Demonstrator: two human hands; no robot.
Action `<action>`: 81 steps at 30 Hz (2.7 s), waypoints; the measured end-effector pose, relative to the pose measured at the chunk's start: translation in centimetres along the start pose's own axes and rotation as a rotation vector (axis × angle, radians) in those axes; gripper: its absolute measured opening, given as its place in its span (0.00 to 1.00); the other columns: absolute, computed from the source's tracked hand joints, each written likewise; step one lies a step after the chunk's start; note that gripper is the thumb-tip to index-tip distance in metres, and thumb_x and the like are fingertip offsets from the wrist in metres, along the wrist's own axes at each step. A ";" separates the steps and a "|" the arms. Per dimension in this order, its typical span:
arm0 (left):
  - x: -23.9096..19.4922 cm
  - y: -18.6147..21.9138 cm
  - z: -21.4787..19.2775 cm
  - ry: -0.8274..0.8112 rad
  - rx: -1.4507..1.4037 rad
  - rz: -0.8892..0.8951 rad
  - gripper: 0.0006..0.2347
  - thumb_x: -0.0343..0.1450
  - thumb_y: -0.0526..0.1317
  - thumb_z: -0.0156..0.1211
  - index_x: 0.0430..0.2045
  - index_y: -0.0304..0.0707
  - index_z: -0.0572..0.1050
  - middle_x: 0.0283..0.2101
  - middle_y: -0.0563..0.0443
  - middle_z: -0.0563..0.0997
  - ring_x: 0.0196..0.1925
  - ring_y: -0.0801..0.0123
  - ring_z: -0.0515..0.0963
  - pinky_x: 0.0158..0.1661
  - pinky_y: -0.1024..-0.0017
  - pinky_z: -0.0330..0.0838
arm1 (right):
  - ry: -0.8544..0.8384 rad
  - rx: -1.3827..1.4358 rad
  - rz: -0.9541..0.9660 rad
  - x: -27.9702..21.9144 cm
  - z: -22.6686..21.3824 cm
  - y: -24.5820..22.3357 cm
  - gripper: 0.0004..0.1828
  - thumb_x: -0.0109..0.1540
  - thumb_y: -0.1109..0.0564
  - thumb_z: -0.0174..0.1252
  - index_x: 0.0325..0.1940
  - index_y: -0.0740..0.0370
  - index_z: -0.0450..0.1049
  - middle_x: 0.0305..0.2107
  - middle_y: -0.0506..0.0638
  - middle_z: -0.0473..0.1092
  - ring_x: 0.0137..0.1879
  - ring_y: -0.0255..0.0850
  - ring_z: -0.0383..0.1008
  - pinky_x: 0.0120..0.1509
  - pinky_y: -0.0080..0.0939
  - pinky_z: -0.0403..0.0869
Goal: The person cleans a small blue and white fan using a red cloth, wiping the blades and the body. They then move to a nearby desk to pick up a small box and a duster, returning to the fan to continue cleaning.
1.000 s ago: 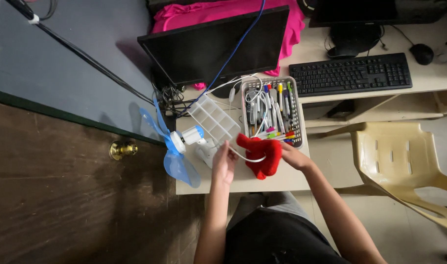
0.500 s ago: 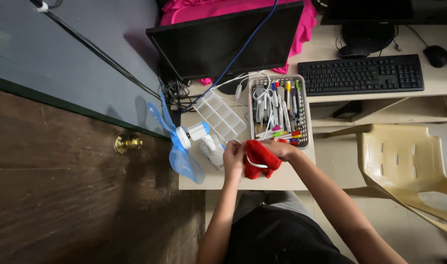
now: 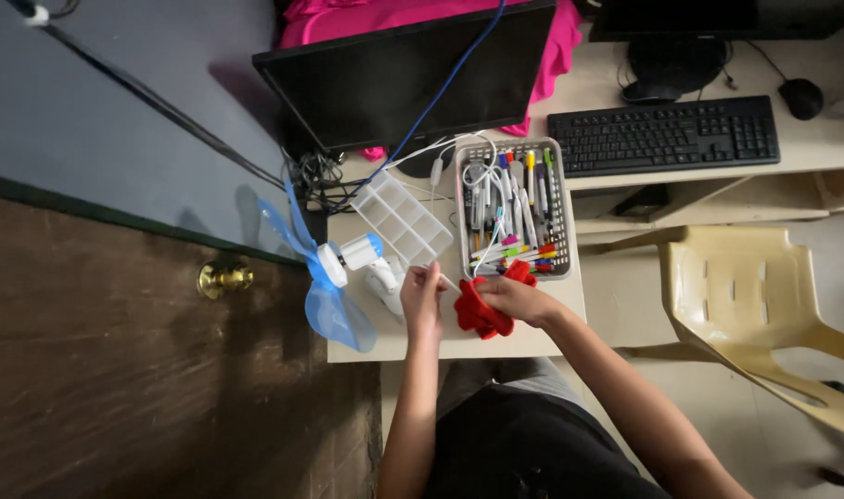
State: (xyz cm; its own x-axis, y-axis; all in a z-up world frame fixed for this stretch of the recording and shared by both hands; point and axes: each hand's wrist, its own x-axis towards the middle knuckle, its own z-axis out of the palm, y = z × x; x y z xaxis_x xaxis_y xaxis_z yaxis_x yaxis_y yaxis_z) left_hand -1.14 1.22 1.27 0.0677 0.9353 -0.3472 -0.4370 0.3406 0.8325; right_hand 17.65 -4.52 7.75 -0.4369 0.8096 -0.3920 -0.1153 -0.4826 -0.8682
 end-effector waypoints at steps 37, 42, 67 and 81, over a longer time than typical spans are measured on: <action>-6.2 9.6 5.2 -0.246 0.146 0.146 0.16 0.80 0.45 0.48 0.33 0.33 0.81 0.34 0.55 0.82 0.30 0.78 0.70 0.35 0.76 0.64 | 0.200 -0.738 -0.569 -4.9 -2.9 -5.7 0.05 0.62 0.60 0.59 0.35 0.65 0.75 0.31 0.53 0.75 0.40 0.47 0.75 0.50 0.43 0.74; -4.2 11.9 1.7 -0.223 -0.285 0.161 0.12 0.80 0.43 0.53 0.33 0.34 0.77 0.29 0.56 0.76 0.29 0.77 0.68 0.33 0.76 0.62 | 0.204 -0.649 -0.546 -4.0 -5.9 -2.7 0.06 0.64 0.60 0.57 0.41 0.65 0.77 0.33 0.52 0.75 0.40 0.43 0.76 0.48 0.41 0.75; -7.5 10.7 5.7 -0.303 0.040 0.144 0.16 0.79 0.45 0.50 0.41 0.30 0.80 0.38 0.48 0.85 0.36 0.74 0.78 0.41 0.75 0.72 | 0.233 -0.761 -0.517 -6.6 -1.0 -7.9 0.08 0.61 0.61 0.59 0.44 0.65 0.77 0.33 0.55 0.76 0.41 0.45 0.78 0.49 0.43 0.76; -5.3 12.2 2.6 -0.223 -0.458 0.170 0.15 0.79 0.44 0.54 0.52 0.29 0.76 0.42 0.48 0.80 0.40 0.74 0.74 0.46 0.74 0.68 | 0.285 -0.632 -0.564 -6.7 -2.9 -5.4 0.05 0.63 0.63 0.57 0.41 0.66 0.77 0.34 0.55 0.75 0.40 0.45 0.76 0.49 0.43 0.75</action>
State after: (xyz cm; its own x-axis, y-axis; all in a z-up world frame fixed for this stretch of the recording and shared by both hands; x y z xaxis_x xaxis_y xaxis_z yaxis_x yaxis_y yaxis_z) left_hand -4.53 0.64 14.39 0.1289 0.9882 -0.0824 -0.8016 0.1528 0.5780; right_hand 23.81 -6.34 14.19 -0.2155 0.9639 0.1562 0.3045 0.2183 -0.9272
